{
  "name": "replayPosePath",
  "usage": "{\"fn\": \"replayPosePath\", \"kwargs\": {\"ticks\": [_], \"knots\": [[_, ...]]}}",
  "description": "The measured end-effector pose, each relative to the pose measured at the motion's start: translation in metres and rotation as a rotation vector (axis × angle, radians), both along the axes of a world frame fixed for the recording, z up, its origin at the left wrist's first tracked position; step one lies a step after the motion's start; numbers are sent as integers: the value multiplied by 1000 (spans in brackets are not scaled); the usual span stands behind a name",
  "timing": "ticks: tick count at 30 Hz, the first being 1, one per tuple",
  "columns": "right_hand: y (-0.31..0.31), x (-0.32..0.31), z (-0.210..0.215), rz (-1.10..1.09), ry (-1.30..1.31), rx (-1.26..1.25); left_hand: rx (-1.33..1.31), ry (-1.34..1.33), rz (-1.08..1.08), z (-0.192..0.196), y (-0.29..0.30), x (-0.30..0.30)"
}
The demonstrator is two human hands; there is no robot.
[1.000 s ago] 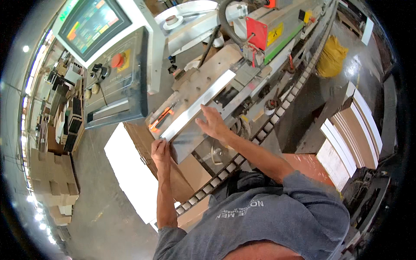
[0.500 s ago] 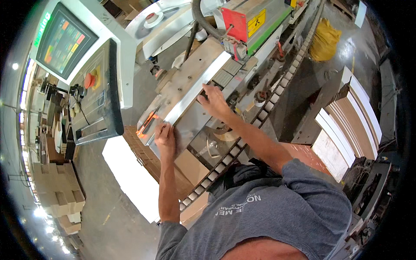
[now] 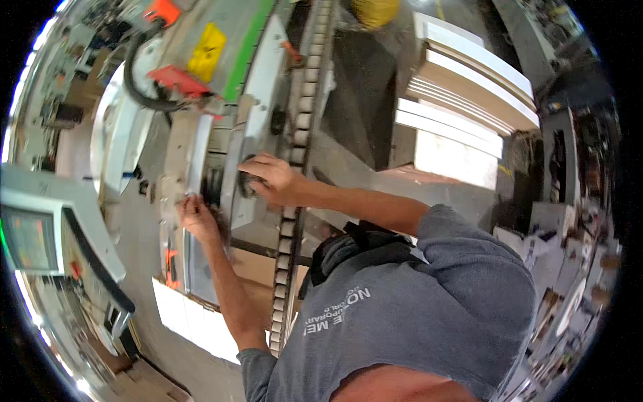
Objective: The person takes individual white wooden boards from a stack and feeds them one at a time into an edge-banding machine, repeating the process for multiple boards.
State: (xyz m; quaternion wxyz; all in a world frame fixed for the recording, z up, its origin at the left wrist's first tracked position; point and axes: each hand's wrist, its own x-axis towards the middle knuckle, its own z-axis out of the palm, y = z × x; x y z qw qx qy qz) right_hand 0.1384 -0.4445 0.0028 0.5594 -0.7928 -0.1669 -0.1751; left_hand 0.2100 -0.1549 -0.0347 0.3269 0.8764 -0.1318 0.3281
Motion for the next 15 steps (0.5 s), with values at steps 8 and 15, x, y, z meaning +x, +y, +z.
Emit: {"fn": "replayPosePath", "kwargs": {"ticks": [8,15], "knots": [[-250,-137,-102,-652,329,-522,229,-9,-9,21,-82,36],[-333,-176,-140,-718,498,-1004,93,135,-54,34,-116,-11]]}}
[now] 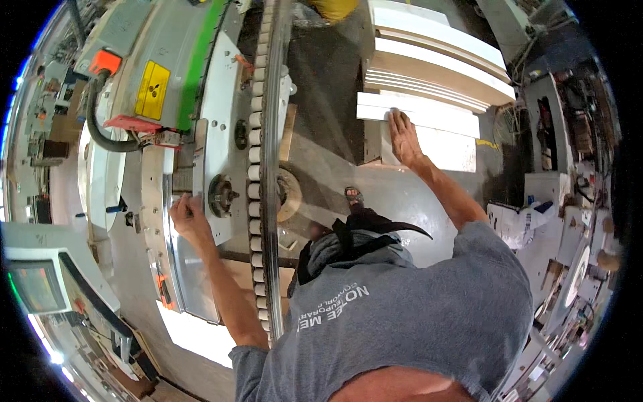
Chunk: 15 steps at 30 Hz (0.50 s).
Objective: The person takes individual white wooden boards from a stack and feeds them one at a time into an edge-banding machine, repeating the process for multiple boards.
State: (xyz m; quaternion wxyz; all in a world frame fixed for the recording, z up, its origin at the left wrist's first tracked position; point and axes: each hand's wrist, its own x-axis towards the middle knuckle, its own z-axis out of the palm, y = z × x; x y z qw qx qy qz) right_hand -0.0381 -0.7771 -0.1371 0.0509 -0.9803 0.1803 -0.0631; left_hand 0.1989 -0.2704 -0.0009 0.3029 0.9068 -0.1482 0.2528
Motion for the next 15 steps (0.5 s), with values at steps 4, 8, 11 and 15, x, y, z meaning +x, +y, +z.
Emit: {"fn": "replayPosePath", "kwargs": {"ticks": [4,8,11,15], "knots": [[-15,-12,-1,154,-45,-54,-73,59,48,0,-4,-22],[-24,-17,34,370,-9,36,-97,82,40,15,-21,-52],[-40,-33,12,357,60,12,-184,67,-21,25,-43,-77],[4,-23,56,581,125,287,-82,55,-327,42,-63,-104]]}}
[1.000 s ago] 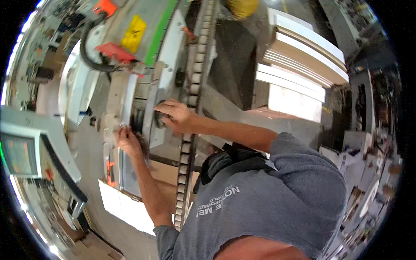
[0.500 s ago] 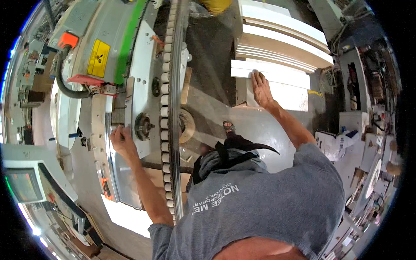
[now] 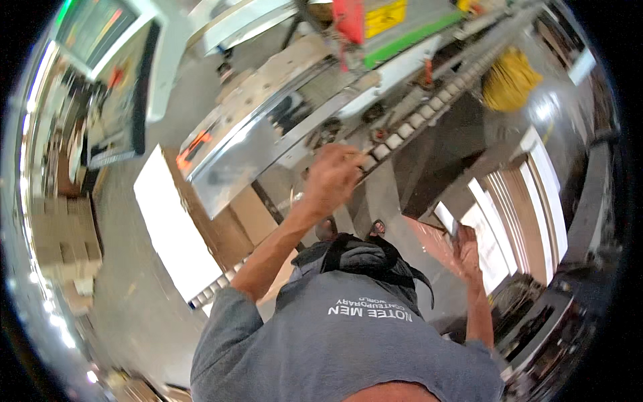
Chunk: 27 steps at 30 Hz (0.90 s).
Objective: The person takes individual white wooden boards from a stack and feeds them one at a time into an edge-banding machine, repeating the process for multiple boards.
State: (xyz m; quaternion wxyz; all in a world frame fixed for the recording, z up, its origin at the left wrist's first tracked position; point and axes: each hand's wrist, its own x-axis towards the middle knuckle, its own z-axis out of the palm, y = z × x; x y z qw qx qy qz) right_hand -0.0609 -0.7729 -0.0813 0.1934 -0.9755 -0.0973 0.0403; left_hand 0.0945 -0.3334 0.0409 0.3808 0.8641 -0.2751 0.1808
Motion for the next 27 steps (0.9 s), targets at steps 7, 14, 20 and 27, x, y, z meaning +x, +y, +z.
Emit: {"fn": "replayPosePath", "kwargs": {"ticks": [7,14,20,27], "knots": [[206,78,154,428,-11,309,187,60,-267,38,13,-46],[341,119,185,814,-156,257,241,13,4,64,135,-96],[453,129,172,939,-384,427,256,-119,444,37,225,-141],[478,145,134,517,72,877,242,-103,620,7,283,-119]]}}
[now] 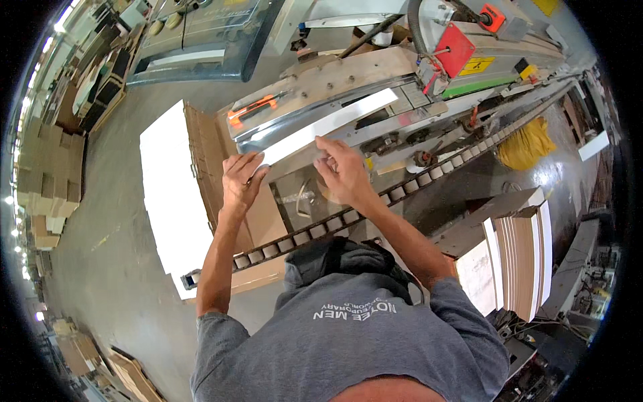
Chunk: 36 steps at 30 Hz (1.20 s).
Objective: The person takes individual white wooden boards from a stack and feeds them one at a time into an edge-banding machine, repeating the process for multiple boards.
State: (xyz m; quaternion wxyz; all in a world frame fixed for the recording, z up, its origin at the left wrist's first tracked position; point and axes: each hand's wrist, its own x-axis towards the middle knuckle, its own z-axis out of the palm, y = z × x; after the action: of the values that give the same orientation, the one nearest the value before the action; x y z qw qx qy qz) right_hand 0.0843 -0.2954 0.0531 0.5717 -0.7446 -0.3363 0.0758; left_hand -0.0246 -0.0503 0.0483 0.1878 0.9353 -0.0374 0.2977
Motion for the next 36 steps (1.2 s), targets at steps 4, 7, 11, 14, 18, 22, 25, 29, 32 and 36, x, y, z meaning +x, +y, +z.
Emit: {"fn": "replayPosePath", "kwargs": {"ticks": [4,7,11,14,18,22,25,29,32,36], "knots": [[13,18,-33,-123,113,140,25,-106,-48,-29,23,25],[21,34,-56,-212,124,77,68,-192,-38,-31,20,34],[39,35,-49,-251,181,116,71,-140,145,-36,31,20],[51,40,-51,-268,258,39,-44,-56,160,-40,42,17],[59,38,-44,-254,306,-11,-179,-100,71,-43,50,22],[56,42,-41,-250,314,-11,-155,-31,53,-39,53,30],[59,42,-37,-294,354,26,-140,-20,53,-46,55,34],[51,62,-67,-426,39,83,-97,-68,9,-39,33,57],[34,79,-62,-371,42,-32,-88,-56,7,-37,20,68],[14,96,-58,-406,-18,5,-64,-45,15,-37,-2,90]]}}
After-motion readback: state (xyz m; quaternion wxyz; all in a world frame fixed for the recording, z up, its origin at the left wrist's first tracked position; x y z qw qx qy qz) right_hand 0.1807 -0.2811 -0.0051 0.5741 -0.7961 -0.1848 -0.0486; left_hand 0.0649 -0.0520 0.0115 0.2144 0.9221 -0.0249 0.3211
